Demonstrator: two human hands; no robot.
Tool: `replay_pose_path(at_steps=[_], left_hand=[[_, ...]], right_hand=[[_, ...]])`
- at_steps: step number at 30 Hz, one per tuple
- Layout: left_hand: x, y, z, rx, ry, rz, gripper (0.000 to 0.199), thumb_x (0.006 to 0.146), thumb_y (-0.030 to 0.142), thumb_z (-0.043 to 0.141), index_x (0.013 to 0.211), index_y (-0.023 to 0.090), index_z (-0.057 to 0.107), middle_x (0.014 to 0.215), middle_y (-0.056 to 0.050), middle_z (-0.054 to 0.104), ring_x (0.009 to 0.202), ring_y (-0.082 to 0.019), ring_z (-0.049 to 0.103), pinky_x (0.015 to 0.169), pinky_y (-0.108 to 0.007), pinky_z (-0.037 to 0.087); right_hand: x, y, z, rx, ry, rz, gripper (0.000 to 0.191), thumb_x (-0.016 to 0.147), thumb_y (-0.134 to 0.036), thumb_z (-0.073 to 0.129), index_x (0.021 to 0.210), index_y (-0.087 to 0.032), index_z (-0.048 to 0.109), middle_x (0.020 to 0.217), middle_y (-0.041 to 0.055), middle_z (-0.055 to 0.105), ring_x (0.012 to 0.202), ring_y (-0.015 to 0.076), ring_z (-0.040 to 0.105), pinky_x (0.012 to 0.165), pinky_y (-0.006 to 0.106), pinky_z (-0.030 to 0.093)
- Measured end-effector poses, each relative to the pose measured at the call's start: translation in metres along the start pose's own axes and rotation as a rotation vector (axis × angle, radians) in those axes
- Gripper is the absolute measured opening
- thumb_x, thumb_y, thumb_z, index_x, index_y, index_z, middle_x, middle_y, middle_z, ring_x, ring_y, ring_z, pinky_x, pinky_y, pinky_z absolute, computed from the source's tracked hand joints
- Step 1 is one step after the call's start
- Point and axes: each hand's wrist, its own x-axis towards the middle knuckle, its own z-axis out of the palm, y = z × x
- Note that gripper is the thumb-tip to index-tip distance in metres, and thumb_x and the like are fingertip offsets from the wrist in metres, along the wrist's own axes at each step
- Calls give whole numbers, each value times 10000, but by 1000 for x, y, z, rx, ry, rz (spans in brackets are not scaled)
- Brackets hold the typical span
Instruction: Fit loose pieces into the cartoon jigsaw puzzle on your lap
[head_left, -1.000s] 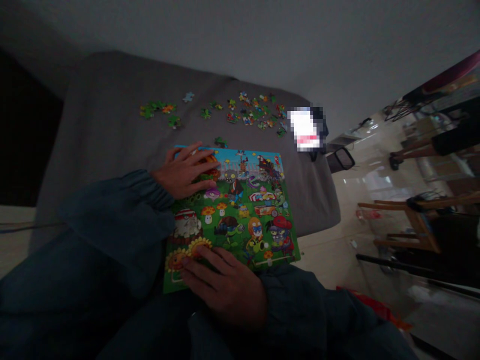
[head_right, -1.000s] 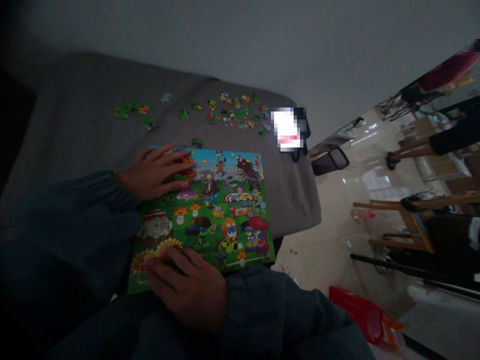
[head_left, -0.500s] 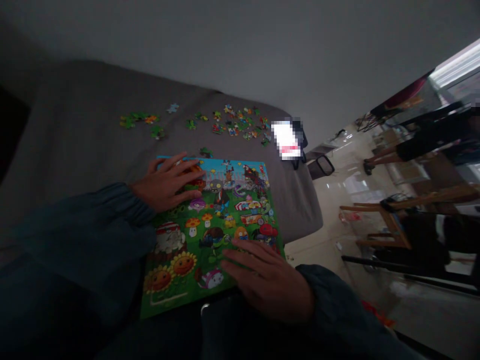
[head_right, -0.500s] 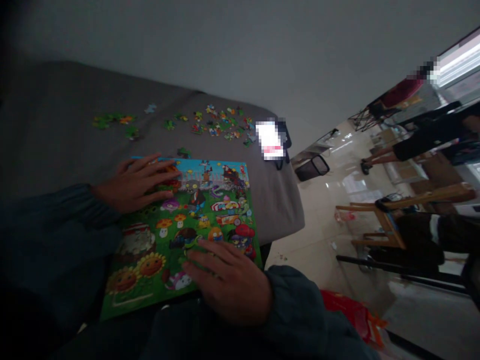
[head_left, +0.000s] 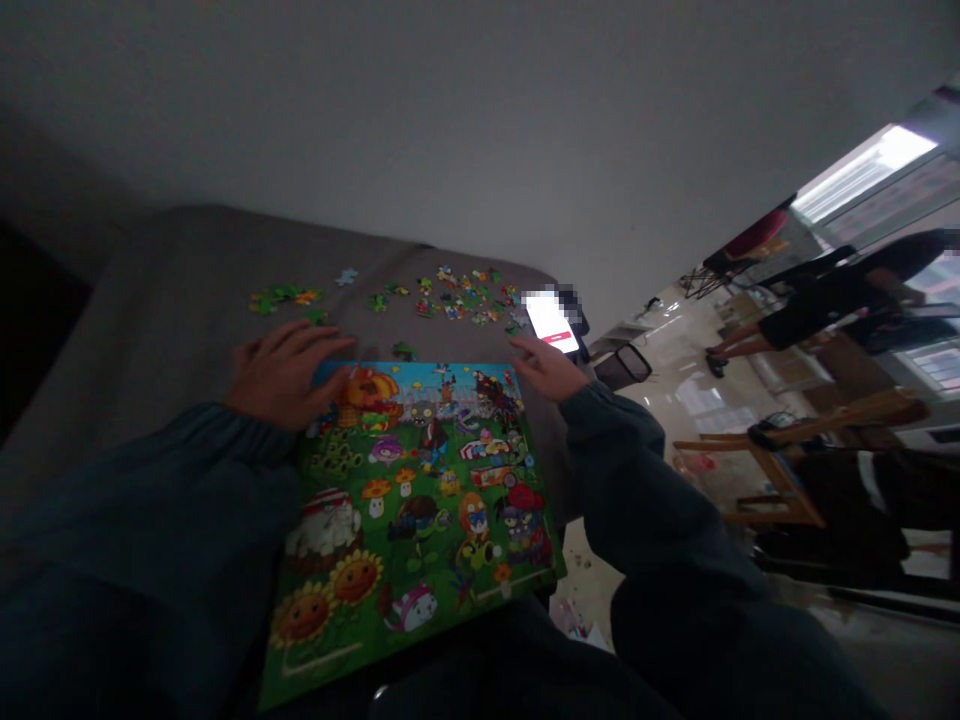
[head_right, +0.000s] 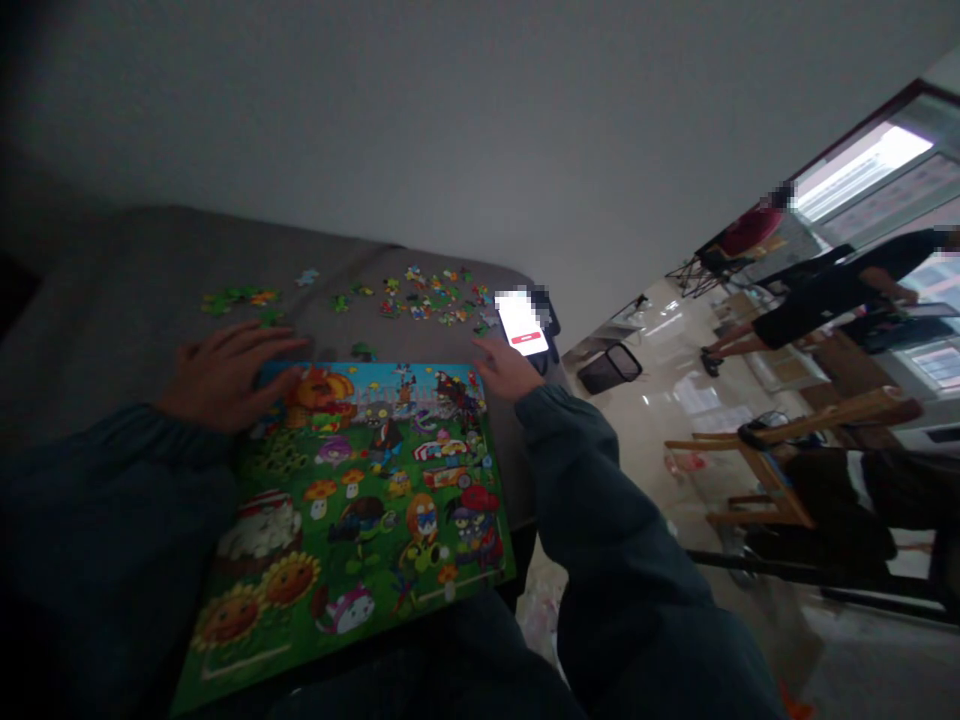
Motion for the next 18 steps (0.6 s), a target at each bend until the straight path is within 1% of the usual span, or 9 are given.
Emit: replay_pose_path(at_steps=[2,4,6,9,11,14,16,18], left_hand=[[1,-3,2,-7,22,1,659,936,645,266,1332,225,584,1443,-65,538,1383,-397,377,1016,-614,327],[2,-5,4,-6,45,-1,639,938,648,269,1313,251,600,1425,-54,555,1371,-393,392,1000,-609,341],[2,-4,3,-6,55,-1,563,951,596,295,1296,279,606,1414,-69,568,1371,-376,398,997,-606,349],[1,-1,0,-18,63,11,481,953,508,342,1274,275,613,1395,-110,581,1371,-367,403,996,-618,344],[0,1,-2,-24,61,20,475,950,493,347,1268,266,618,1394,-114,581,1371,-374,401,995,-621,342],[0,1,-2,-29,54,29,475,944,491,346,1269,280,621,1402,-100,575,1379,-376,392,997,-609,342],[-1,0,-1,-35,53,30,462,942,473,351,1264,289,626,1400,-97,577,1383,-372,386,1004,-605,334],[-1,-1,1,-41,52,37,448,945,455,355,1257,291,632,1394,-96,581,1384,-364,384,1012,-602,324]], right_hand=[[29,12,7,-55,40,68,419,918,-189,542,1318,-68,580,1236,208,638,1105,277,631,974,434,507],[50,22,11,-104,69,121,399,914,-203,549,1291,-83,601,1217,202,634,1118,293,607,993,455,476],[64,29,13,-139,74,142,382,900,-240,585,1256,-110,631,1179,182,640,1102,299,596,990,456,463],[80,35,12,-166,62,131,383,895,-293,608,1226,-107,658,1133,176,642,1056,301,593,961,444,462],[88,35,10,-173,58,104,392,922,-313,573,1244,-104,654,1133,178,639,1055,298,588,960,437,454],[97,28,9,-171,47,43,398,945,-322,550,1278,-125,645,1173,173,634,1108,293,564,994,434,425],[101,21,11,-164,34,8,395,928,-320,589,1273,-141,656,1199,169,628,1143,299,542,1017,448,402],[104,12,13,-157,23,-10,375,891,-304,647,1231,-152,684,1211,167,623,1160,313,524,1026,477,382]])
